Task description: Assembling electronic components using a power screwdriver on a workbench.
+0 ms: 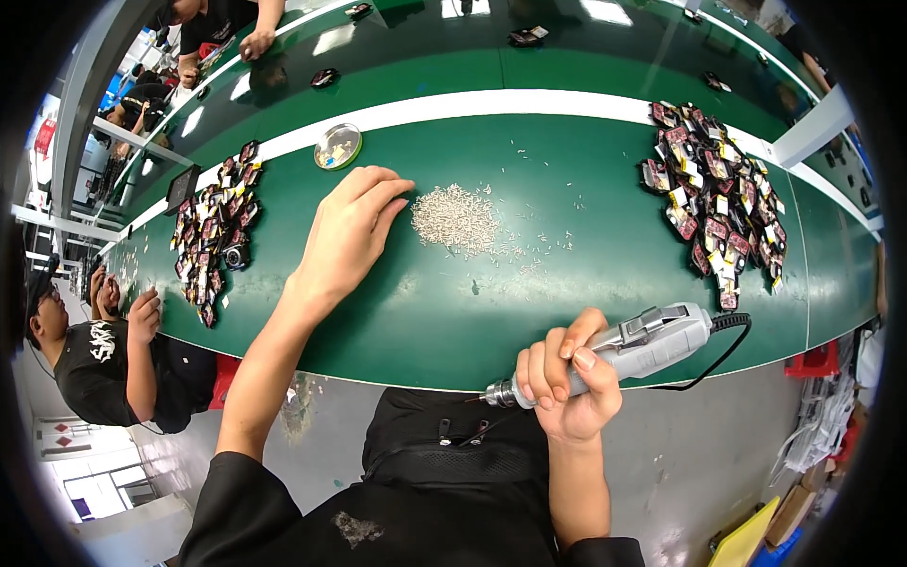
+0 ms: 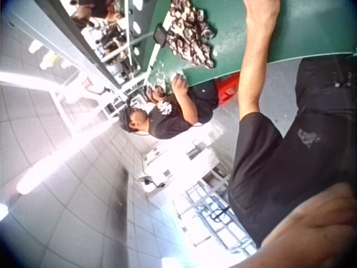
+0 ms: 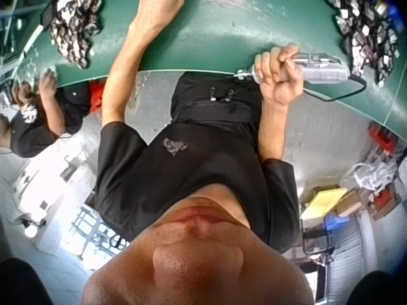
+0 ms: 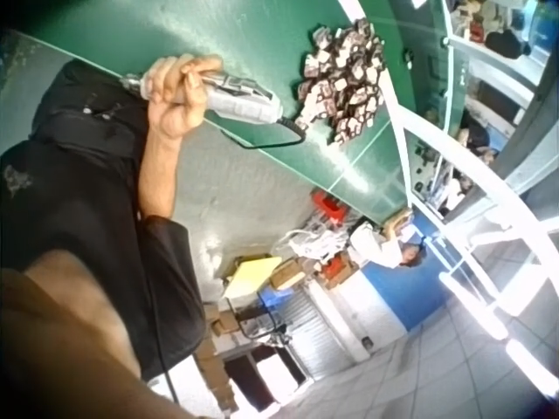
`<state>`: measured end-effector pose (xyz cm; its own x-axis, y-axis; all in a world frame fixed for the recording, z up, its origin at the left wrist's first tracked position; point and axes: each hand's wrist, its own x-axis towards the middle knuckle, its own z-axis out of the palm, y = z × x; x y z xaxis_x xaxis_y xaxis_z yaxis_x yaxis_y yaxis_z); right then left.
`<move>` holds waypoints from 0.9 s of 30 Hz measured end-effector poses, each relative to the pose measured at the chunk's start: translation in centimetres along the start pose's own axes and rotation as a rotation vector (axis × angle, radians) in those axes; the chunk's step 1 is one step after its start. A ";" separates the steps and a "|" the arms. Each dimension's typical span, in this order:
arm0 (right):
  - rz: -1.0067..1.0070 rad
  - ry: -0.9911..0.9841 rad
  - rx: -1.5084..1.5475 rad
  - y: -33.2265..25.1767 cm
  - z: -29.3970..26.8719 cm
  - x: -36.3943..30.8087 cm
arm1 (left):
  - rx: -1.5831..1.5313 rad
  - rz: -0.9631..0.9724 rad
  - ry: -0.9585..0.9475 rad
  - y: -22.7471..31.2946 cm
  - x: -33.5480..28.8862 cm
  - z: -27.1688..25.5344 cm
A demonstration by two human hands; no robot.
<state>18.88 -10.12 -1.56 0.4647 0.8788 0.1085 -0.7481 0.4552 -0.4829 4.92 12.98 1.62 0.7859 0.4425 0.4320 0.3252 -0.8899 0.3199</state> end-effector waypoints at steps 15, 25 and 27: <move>0.022 -0.034 0.055 -0.4 -0.4 -0.1 | 0.308 0.304 -0.161 -0.7 1.8 0.7; 0.016 -0.009 0.026 -0.4 -0.4 -0.1 | -0.239 -0.160 0.042 4.2 -4.1 -0.6; -0.007 -0.010 0.014 -0.3 -0.4 0.0 | -0.415 -0.208 0.051 5.5 -6.0 -0.2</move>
<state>19.30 -10.33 -1.71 0.4655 0.8768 0.1204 -0.7512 0.4633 -0.4701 1.85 5.45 0.92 0.6959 0.6208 0.3609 0.2270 -0.6671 0.7096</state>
